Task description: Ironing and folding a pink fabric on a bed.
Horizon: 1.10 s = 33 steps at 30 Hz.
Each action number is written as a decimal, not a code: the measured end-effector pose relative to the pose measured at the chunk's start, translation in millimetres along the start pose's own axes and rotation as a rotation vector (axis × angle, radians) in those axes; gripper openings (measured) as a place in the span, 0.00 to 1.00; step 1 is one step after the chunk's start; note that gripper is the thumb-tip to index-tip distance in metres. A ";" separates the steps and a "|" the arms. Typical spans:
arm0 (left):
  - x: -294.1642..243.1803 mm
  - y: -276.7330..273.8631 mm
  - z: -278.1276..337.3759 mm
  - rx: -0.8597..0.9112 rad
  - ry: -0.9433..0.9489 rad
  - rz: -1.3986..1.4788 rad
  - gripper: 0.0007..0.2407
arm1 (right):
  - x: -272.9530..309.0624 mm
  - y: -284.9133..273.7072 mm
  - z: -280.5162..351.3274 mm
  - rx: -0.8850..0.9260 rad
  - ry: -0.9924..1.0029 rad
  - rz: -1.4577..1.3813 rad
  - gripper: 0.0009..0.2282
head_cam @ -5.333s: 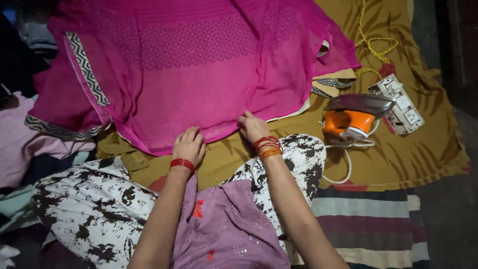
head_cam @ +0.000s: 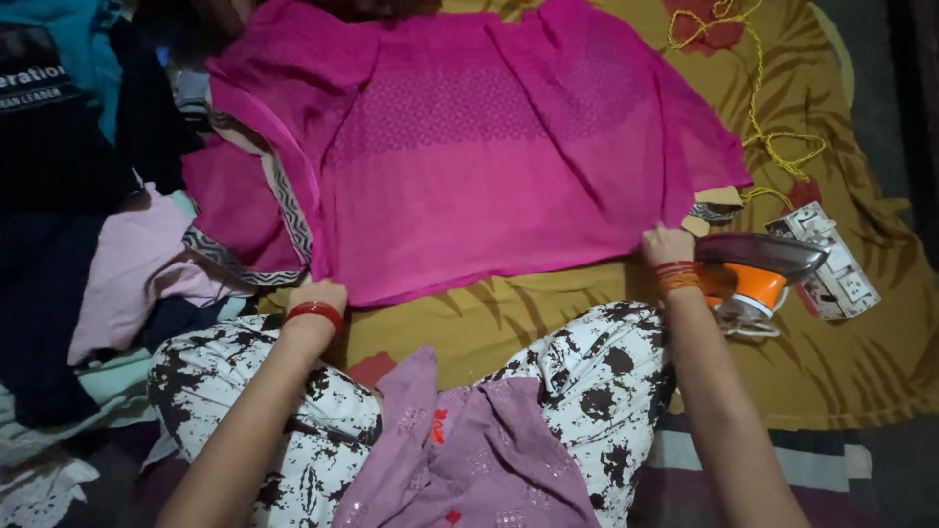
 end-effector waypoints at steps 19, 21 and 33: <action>-70.8 -47.7 -5.4 -0.199 -0.316 0.417 0.27 | 195.0 -99.2 -83.3 -0.032 0.210 -0.595 0.33; -44.2 -51.4 -11.5 -0.206 -0.435 0.561 0.28 | 147.0 -53.0 -84.1 0.015 0.368 -0.562 0.33; -134.7 -80.7 -134.9 -0.318 -0.015 0.266 0.27 | 320.3 -159.2 -208.0 -0.084 -0.354 -0.665 0.29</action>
Point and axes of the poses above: each hand's wrist, its own z-axis away from the middle knuckle, its own y-axis out of the palm, x = y × z, the point moved 10 cm from there along -z, towards the middle knuckle, and after that the axes turned 9 degrees about -y, right-handed, at the moved point
